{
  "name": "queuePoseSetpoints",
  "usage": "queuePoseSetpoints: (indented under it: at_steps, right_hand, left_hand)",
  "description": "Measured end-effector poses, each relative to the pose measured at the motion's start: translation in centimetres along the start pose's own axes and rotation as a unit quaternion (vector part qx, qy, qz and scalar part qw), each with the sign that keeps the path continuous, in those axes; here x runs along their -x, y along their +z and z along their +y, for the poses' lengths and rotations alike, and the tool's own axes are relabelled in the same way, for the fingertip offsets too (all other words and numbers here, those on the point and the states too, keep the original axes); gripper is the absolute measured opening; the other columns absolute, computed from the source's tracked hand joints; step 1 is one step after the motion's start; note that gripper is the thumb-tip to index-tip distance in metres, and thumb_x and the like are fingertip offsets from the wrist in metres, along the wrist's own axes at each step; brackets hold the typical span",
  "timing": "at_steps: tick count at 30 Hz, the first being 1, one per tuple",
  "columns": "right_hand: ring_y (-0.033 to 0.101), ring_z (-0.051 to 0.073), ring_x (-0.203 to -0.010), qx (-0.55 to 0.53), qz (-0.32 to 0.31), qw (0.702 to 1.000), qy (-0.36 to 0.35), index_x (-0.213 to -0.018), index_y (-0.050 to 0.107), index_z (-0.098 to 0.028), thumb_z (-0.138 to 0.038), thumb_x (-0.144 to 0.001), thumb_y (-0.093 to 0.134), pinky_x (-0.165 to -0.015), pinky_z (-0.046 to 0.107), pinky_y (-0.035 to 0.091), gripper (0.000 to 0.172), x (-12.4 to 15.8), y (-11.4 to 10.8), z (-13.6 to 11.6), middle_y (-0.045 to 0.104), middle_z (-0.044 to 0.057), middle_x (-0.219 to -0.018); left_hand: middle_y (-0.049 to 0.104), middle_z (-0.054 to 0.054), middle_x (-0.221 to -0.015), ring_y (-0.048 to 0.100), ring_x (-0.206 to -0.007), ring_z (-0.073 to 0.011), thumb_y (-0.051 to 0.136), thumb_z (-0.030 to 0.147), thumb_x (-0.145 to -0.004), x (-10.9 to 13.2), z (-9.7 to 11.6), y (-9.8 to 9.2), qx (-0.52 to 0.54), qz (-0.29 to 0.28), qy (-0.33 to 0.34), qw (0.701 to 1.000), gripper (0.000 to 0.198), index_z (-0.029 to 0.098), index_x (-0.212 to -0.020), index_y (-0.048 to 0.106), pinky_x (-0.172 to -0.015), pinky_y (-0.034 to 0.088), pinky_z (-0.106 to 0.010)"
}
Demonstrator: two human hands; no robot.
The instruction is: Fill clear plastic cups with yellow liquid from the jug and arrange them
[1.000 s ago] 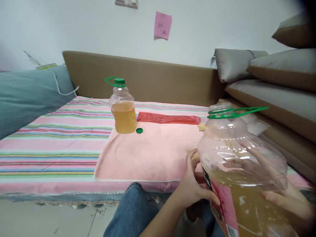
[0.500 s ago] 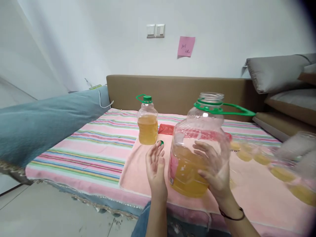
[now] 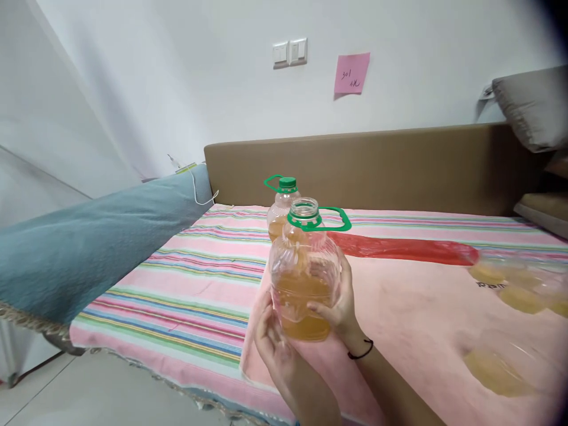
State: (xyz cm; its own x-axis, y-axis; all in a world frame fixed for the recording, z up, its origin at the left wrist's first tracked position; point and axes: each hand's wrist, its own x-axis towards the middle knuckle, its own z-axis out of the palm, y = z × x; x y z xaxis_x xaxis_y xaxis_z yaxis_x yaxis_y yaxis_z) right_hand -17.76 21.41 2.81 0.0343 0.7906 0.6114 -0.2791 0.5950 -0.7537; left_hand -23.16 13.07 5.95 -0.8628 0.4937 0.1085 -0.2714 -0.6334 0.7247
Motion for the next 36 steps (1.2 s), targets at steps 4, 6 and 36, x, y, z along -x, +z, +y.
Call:
queuePoseSetpoints:
  at_steps: [4, 6, 36]
  right_hand:
    - [0.052, 0.032, -0.120, -0.017, -0.016, 1.000, -0.003, -0.145, 0.024, -0.032, -0.046, -0.057, 0.086, -0.101, 0.053, 0.044, 0.108, -0.7, 1.3, 1.0, 0.052, 0.009, -0.127]
    - [0.051, 0.032, -0.121, -0.025, -0.033, 0.999, 0.004, -0.145, 0.021, -0.033, -0.048, -0.058, 0.085, -0.101, 0.053, 0.044, 0.109, -0.8, 1.5, 1.2, 0.050, 0.009, -0.130]
    - [0.063, 0.027, -0.102, 0.300, 0.273, 0.909, 0.098, -0.100, 0.062, -0.020, -0.044, -0.073, 0.067, -0.093, 0.051, 0.046, 0.036, 4.8, -29.5, -11.9, 0.068, 0.013, -0.111]
  left_hand:
    - [0.059, -0.006, -0.127, 0.048, -0.128, -0.0247, 0.066, 0.048, -0.072, -0.2, -0.4, -0.2, 0.004, -0.006, 0.014, 1.000, 0.042, 0.020, -0.104, 0.061, -0.112, 0.030, -0.040]
    - [0.056, -0.008, -0.132, 0.045, -0.130, -0.0246, 0.063, 0.048, -0.074, -0.1, -0.1, 0.0, -0.004, -0.009, 0.018, 1.000, 0.043, 0.019, -0.105, 0.059, -0.115, 0.028, -0.040]
    - [0.035, -0.016, -0.147, 0.055, -0.120, -0.0246, 0.059, 0.021, -0.083, 9.4, -3.6, 2.2, -0.151, -0.450, 0.060, 0.878, 0.051, 0.026, -0.130, 0.038, -0.097, 0.049, -0.045]
